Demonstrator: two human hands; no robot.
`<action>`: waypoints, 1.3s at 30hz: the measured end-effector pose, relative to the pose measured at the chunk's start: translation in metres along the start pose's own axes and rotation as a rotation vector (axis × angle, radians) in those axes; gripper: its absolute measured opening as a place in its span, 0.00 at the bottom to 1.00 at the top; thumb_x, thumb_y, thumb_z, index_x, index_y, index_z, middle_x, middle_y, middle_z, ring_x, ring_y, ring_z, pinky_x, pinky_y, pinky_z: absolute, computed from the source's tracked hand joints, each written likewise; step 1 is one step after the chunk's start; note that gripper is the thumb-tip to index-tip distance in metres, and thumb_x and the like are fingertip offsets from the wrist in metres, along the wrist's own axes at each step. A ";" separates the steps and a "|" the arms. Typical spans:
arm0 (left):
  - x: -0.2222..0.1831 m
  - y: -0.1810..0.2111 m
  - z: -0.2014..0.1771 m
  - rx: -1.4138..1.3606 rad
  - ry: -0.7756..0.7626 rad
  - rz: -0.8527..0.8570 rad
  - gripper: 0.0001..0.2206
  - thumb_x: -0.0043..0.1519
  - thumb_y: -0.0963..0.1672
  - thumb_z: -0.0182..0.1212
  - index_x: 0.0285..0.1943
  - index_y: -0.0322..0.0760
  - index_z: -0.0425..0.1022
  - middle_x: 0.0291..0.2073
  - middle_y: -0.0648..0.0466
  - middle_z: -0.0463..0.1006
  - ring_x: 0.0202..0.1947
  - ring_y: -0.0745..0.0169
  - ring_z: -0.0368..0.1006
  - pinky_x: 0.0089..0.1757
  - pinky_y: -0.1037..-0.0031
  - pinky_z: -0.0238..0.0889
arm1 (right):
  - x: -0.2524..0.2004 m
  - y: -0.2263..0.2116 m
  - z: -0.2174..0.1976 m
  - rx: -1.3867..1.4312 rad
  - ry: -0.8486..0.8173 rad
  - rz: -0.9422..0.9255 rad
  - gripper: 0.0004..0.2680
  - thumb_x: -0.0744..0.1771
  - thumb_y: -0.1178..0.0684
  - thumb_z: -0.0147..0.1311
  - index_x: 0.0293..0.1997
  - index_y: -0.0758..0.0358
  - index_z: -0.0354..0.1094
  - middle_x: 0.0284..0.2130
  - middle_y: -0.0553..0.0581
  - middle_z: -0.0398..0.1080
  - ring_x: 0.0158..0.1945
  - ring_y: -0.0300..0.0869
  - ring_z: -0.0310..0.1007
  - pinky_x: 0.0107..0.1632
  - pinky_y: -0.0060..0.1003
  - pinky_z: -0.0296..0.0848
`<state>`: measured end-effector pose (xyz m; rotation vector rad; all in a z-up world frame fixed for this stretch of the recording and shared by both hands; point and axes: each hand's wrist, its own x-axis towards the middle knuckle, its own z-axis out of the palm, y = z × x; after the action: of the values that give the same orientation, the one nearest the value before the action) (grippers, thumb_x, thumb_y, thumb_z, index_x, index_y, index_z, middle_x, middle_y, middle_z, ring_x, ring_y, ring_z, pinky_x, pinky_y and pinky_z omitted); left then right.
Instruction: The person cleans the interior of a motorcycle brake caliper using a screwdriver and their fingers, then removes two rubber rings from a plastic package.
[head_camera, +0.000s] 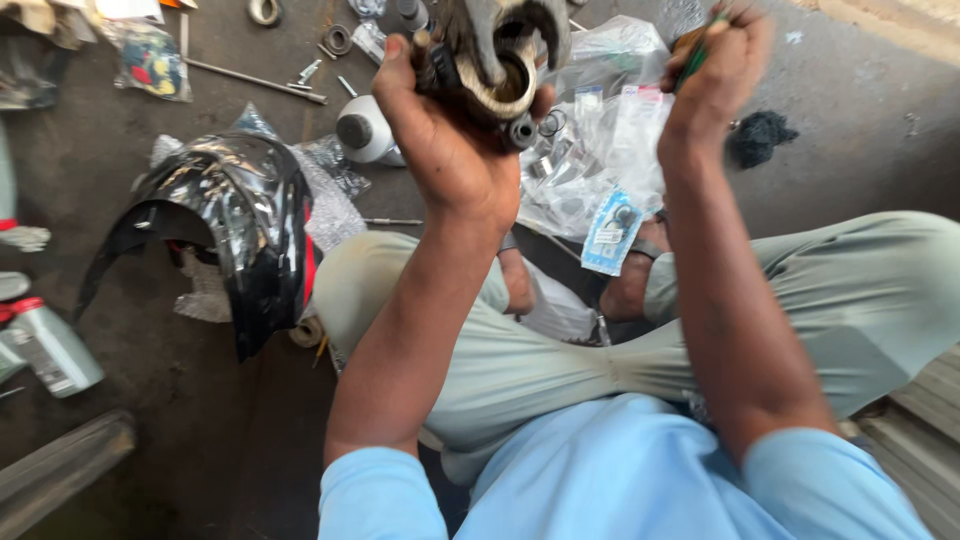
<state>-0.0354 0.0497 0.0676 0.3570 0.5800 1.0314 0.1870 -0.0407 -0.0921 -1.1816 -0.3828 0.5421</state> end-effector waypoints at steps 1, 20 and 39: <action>0.000 -0.001 -0.001 0.001 -0.012 0.009 0.27 0.69 0.59 0.45 0.64 0.36 0.66 0.49 0.48 0.77 0.46 0.54 0.78 0.38 0.56 0.75 | -0.013 -0.034 0.012 -0.144 -0.072 -0.072 0.07 0.73 0.51 0.47 0.52 0.62 0.63 0.32 0.55 0.68 0.28 0.41 0.63 0.30 0.36 0.64; -0.013 -0.003 -0.016 0.033 -0.114 0.144 0.25 0.72 0.57 0.47 0.55 0.33 0.72 0.42 0.51 0.77 0.41 0.56 0.75 0.41 0.62 0.70 | -0.134 -0.177 0.108 -1.027 -0.542 -0.667 0.12 0.72 0.61 0.61 0.64 0.60 0.71 0.42 0.56 0.69 0.39 0.45 0.75 0.41 0.41 0.77; -0.007 -0.013 -0.030 0.044 -0.106 0.177 0.20 0.75 0.54 0.46 0.56 0.34 0.69 0.44 0.53 0.74 0.45 0.61 0.72 0.47 0.67 0.68 | -0.131 -0.178 0.110 -1.147 -0.606 -0.773 0.12 0.72 0.62 0.59 0.63 0.66 0.68 0.40 0.56 0.67 0.40 0.44 0.73 0.40 0.38 0.75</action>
<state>-0.0466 0.0374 0.0388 0.5062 0.4822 1.1633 0.0553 -0.0832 0.1123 -1.7656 -1.7471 -0.0858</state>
